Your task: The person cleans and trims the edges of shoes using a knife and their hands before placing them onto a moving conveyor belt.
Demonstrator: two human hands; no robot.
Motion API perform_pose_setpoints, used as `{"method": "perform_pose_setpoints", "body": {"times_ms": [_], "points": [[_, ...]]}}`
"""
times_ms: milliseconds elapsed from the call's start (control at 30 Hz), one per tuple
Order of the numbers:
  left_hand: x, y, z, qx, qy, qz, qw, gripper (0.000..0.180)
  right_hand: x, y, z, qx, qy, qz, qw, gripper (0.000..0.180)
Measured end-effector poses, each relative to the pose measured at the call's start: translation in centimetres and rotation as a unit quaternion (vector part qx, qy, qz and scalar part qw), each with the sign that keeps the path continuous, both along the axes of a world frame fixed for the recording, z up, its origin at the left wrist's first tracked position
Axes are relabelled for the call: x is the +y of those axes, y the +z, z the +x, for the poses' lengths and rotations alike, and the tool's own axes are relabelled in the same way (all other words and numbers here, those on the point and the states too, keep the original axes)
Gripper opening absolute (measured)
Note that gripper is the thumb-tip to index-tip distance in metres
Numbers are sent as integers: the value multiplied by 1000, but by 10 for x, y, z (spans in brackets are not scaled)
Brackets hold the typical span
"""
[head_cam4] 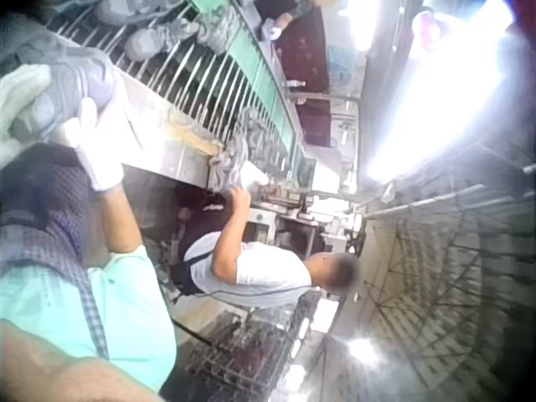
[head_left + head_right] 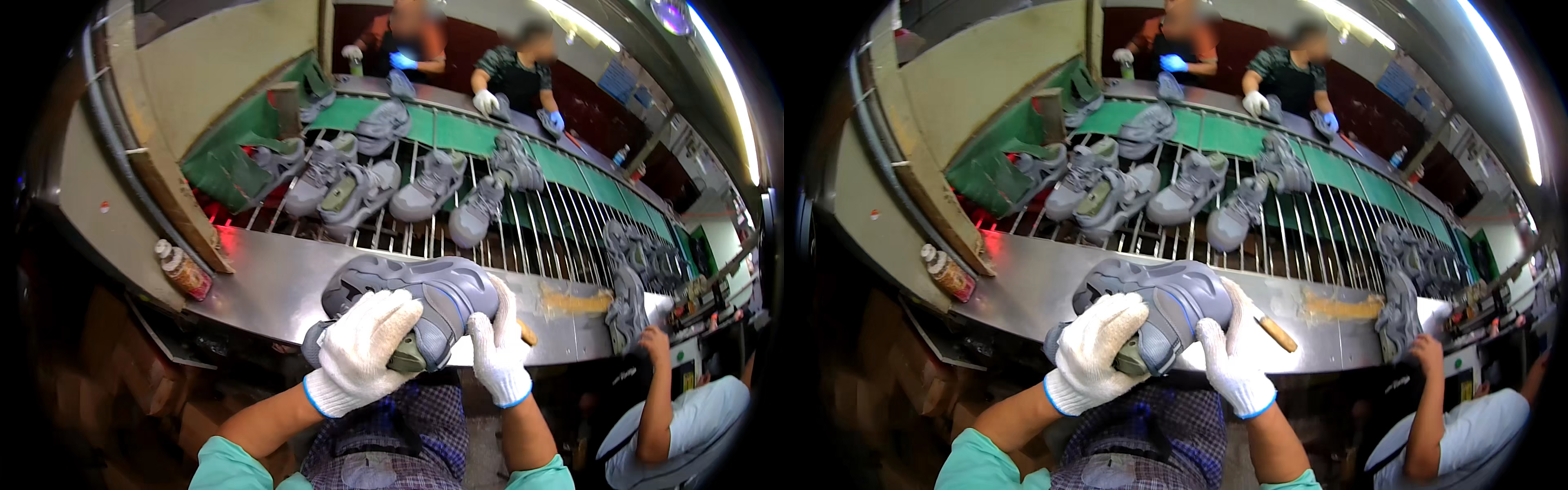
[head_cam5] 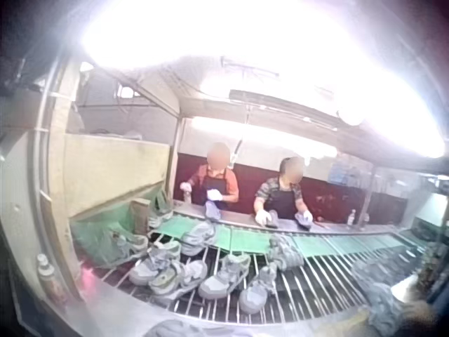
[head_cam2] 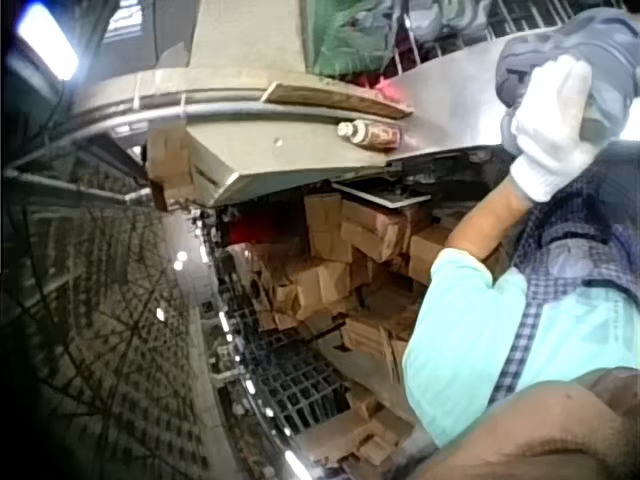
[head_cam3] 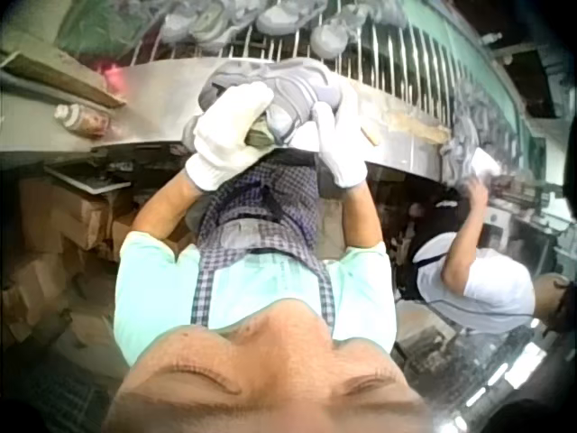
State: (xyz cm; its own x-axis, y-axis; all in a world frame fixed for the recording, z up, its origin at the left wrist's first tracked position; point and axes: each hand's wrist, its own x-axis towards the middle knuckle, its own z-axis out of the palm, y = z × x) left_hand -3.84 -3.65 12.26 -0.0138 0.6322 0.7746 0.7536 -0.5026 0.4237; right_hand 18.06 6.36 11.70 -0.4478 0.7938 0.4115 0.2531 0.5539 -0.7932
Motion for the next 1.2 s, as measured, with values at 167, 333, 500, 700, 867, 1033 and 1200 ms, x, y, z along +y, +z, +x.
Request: {"method": "perform_pose_setpoints", "body": {"times_ms": [167,333,500,700,867,1033,1200], "points": [[0,-19,19,56,-60,-15,997,75,-8,16,26,-157,-34,1,987,49],[1,-37,39,156,-98,-14,983,67,2,21,45,-349,-12,14,937,50],[13,-12,23,132,-102,-9,986,69,36,49,30,-365,21,-7,931,58],[24,17,-63,-257,-41,-151,954,78,51,74,-61,-142,34,127,981,63],[39,15,-95,-494,-138,-118,850,72,69,39,-122,-17,17,233,972,71],[47,-3,-146,-468,-6,-116,876,61,65,-43,-155,-153,84,13,984,90],[57,7,-131,-457,94,-81,881,68,-12,-92,-156,5,82,-184,980,120]]}}
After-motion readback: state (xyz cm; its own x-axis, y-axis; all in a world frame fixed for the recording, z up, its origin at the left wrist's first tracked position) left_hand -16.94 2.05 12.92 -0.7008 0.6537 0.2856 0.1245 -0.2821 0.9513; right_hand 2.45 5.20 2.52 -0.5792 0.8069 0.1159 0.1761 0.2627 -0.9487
